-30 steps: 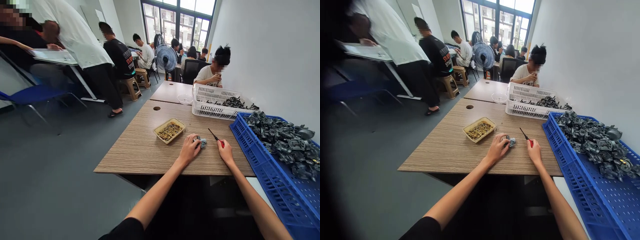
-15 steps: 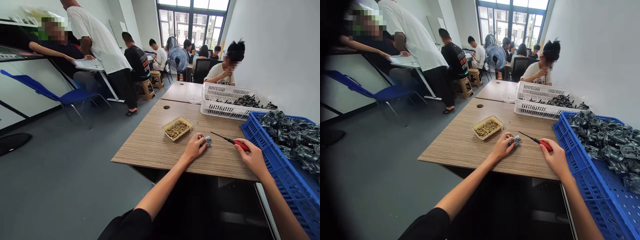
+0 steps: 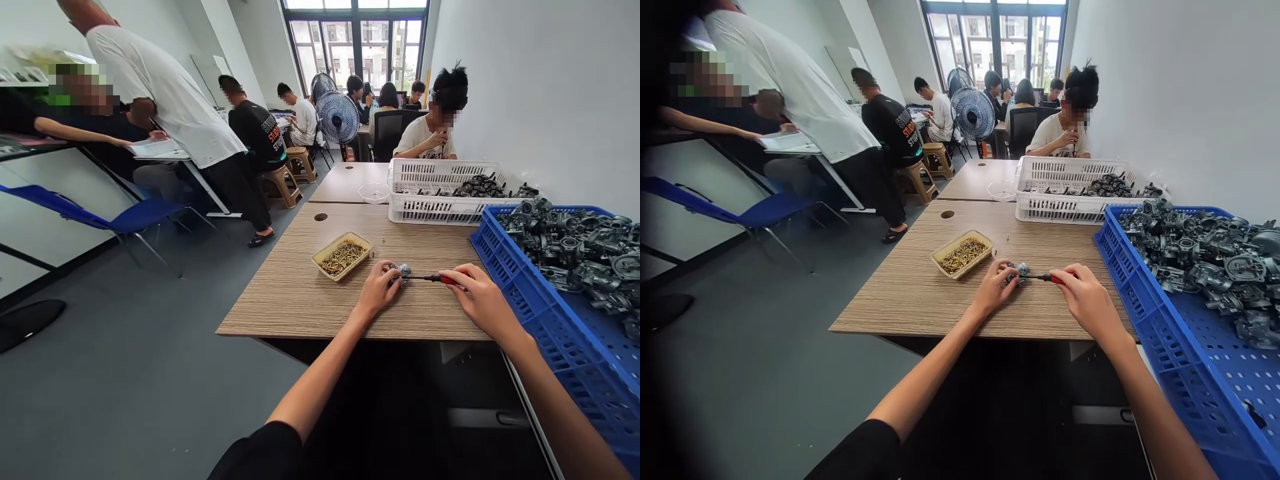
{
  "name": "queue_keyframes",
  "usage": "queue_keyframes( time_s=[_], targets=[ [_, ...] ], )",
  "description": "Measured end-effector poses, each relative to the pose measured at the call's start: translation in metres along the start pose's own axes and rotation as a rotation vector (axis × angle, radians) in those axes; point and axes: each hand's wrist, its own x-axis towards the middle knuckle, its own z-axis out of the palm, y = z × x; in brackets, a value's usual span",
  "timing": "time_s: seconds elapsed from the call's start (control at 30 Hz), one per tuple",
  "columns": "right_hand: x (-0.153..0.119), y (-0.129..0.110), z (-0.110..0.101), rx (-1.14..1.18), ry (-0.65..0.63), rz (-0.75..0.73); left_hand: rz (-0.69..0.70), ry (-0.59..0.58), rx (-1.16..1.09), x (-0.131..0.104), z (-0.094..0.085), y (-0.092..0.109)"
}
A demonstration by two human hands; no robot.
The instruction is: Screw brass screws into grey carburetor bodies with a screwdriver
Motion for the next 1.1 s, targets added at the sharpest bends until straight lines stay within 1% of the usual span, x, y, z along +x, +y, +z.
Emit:
queue_keyframes(
  time_s=[0.13, 0.33, 0.67, 1.1],
  targets=[
    [-0.001, -0.002, 0.003, -0.036, 0.001, -0.012, -0.005, -0.012, 0.014, 0.0, -0.001, 0.001],
    [0.0, -0.004, 0.003, -0.1, 0.006, -0.03, 0.016, 0.006, 0.014, 0.0, 0.0, 0.0],
    [-0.002, -0.024, -0.004, -0.227, -0.051, -0.07, 0.046, 0.041, 0.004, 0.0, 0.002, -0.001],
    [-0.003, -0.028, -0.003, -0.27, -0.073, -0.079, 0.056, 0.042, 0.015, 0.0, 0.003, -0.003]
  ],
)
